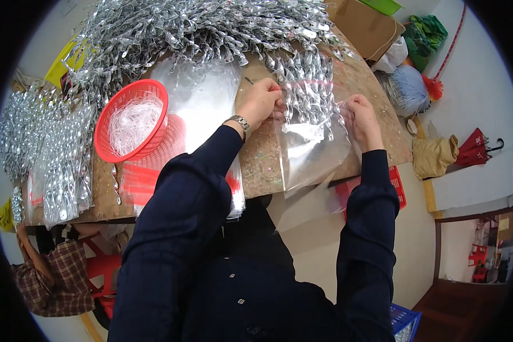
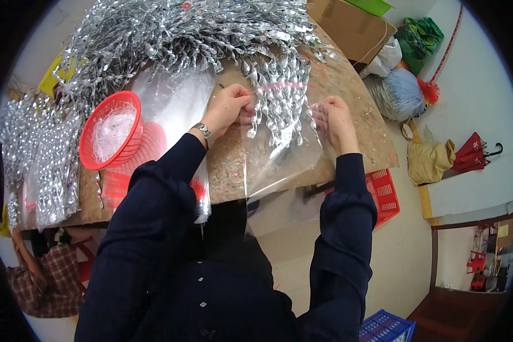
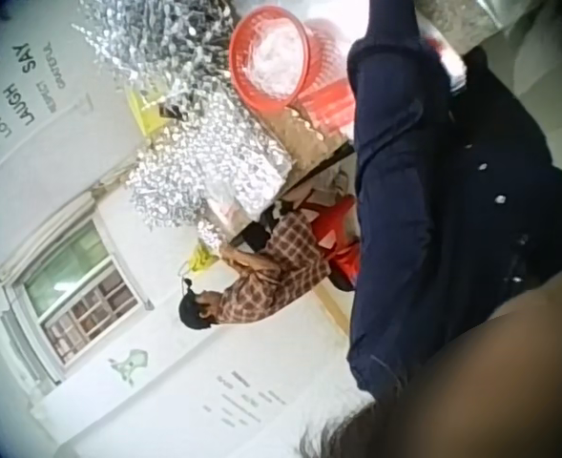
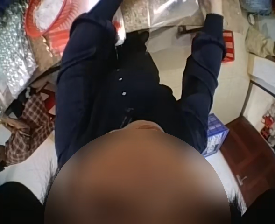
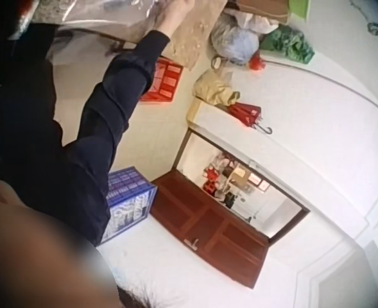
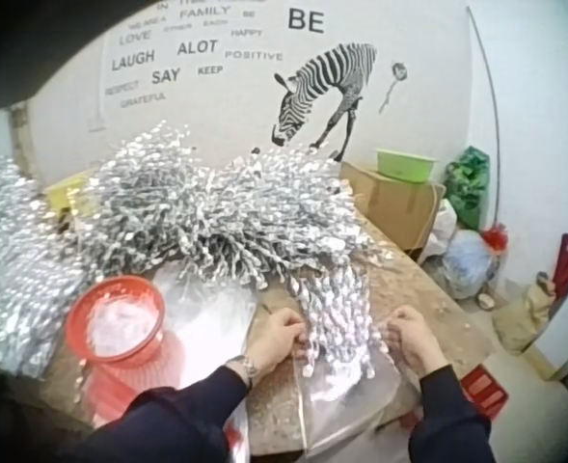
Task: Packaging silver tinsel garlands into plastic bags.
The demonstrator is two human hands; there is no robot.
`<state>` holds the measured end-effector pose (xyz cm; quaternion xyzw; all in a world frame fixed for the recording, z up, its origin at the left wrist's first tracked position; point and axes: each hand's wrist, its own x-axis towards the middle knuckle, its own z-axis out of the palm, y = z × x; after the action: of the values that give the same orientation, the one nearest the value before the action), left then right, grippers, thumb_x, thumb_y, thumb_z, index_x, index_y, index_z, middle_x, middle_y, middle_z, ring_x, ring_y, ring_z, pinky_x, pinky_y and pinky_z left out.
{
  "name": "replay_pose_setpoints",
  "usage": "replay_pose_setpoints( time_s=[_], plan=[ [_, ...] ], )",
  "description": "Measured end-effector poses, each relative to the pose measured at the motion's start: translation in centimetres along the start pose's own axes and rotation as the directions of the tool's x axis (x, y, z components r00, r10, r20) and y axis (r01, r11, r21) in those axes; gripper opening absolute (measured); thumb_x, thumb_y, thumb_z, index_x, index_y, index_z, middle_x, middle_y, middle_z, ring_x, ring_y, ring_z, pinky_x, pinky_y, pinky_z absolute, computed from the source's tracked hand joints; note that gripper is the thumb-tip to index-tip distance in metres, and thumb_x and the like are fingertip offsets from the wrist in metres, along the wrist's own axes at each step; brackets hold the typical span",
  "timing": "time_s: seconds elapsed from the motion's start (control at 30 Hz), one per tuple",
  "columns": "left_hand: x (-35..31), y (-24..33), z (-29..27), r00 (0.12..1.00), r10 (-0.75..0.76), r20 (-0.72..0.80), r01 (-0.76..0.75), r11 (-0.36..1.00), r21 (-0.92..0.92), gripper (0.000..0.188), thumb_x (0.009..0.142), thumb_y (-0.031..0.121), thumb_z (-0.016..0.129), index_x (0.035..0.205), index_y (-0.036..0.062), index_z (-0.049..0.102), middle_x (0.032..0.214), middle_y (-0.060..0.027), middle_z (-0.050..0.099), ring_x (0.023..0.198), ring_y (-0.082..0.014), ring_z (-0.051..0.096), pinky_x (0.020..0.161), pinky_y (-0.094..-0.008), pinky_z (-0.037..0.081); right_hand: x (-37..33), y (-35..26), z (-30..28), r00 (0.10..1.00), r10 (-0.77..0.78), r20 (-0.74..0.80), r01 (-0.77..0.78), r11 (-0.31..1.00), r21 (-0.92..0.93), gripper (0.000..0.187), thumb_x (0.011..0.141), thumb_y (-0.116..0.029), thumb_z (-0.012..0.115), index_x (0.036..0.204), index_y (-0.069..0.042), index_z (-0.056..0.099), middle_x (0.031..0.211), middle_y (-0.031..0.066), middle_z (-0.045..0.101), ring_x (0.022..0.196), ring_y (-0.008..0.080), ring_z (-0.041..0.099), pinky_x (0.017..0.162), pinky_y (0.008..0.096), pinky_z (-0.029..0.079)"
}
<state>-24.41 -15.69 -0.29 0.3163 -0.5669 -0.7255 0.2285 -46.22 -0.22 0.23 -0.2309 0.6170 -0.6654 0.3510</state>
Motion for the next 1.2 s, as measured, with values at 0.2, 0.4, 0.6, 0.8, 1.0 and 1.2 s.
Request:
replay_pose_setpoints(
  time_s=[0.2,0.4,0.6,0.8,1.0,1.2],
  plan=[
    [1.3,0.0,0.4,0.996,0.065,-0.059,-0.058,0.992,0.109,0.007,0.096,0.011,0.056,0.095,0.0035,0.057,0.078,-0.0077,0.062,0.064,-0.0162,0.064,0.053,-0.0288,0.054,1.0,0.4,-0.4,0.999,0.037,-0.001,-0.037,0.998,-0.049,0.006,0.095,-0.003,0.051,0.091,-0.008,0.05,0.085,0.0074,0.064,0.066,0.0143,0.061,0.057,0.0257,0.051],
    [3.1,-0.3,-0.1,0.995,0.096,-0.032,-0.093,0.991,0.092,0.008,0.096,0.01,0.056,0.093,0.0018,0.057,0.079,-0.0071,0.062,0.062,-0.0159,0.061,0.054,-0.0298,0.055,2.1,-0.2,-0.2,0.998,0.05,0.04,-0.045,0.992,-0.115,0.007,0.096,-0.004,0.053,0.092,-0.009,0.051,0.086,0.006,0.065,0.069,0.0134,0.064,0.056,0.0248,0.05],
    [4.1,0.4,0.1,0.999,0.034,-0.038,-0.033,0.999,0.039,0.004,0.094,0.007,0.058,0.093,0.0033,0.057,0.077,-0.0058,0.061,0.062,-0.0142,0.059,0.053,-0.0283,0.053,4.2,0.2,0.9,0.998,0.055,-0.009,-0.056,0.985,-0.161,0.007,0.096,-0.008,0.055,0.091,-0.011,0.052,0.08,0.0011,0.061,0.068,0.0122,0.06,0.056,0.026,0.047],
    [5.6,-0.5,0.0,0.997,0.071,-0.008,-0.071,0.995,0.071,0.002,0.096,0.006,0.055,0.095,0.0045,0.057,0.077,-0.0057,0.061,0.064,-0.014,0.06,0.054,-0.0269,0.053,5.4,1.0,1.9,0.999,0.022,0.027,-0.016,0.975,-0.223,0.008,0.095,-0.008,0.054,0.088,-0.011,0.053,0.074,-0.001,0.056,0.064,0.0111,0.056,0.054,0.0271,0.044],
    [5.5,-0.3,-0.5,0.998,0.039,-0.054,-0.039,0.999,-0.003,0.006,0.099,0.009,0.053,0.098,0.0037,0.056,0.082,-0.0074,0.061,0.067,-0.0196,0.064,0.059,-0.0341,0.059,4.9,1.0,1.7,0.995,-0.045,-0.091,0.033,0.991,-0.127,0.007,0.095,-0.006,0.051,0.09,-0.009,0.048,0.076,0.0032,0.055,0.063,0.0145,0.058,0.047,0.026,0.046],
    [4.9,0.4,-0.2,0.997,0.019,-0.081,-0.02,1.0,-0.013,0.008,0.1,0.01,0.052,0.1,0.0028,0.055,0.084,-0.0088,0.061,0.068,-0.0213,0.066,0.061,-0.0354,0.06,5.7,0.7,1.8,0.986,-0.078,-0.147,0.044,0.975,-0.219,0.005,0.095,-0.005,0.047,0.092,-0.009,0.047,0.084,0.0089,0.063,0.066,0.0178,0.064,0.047,0.0275,0.048]
  ],
)
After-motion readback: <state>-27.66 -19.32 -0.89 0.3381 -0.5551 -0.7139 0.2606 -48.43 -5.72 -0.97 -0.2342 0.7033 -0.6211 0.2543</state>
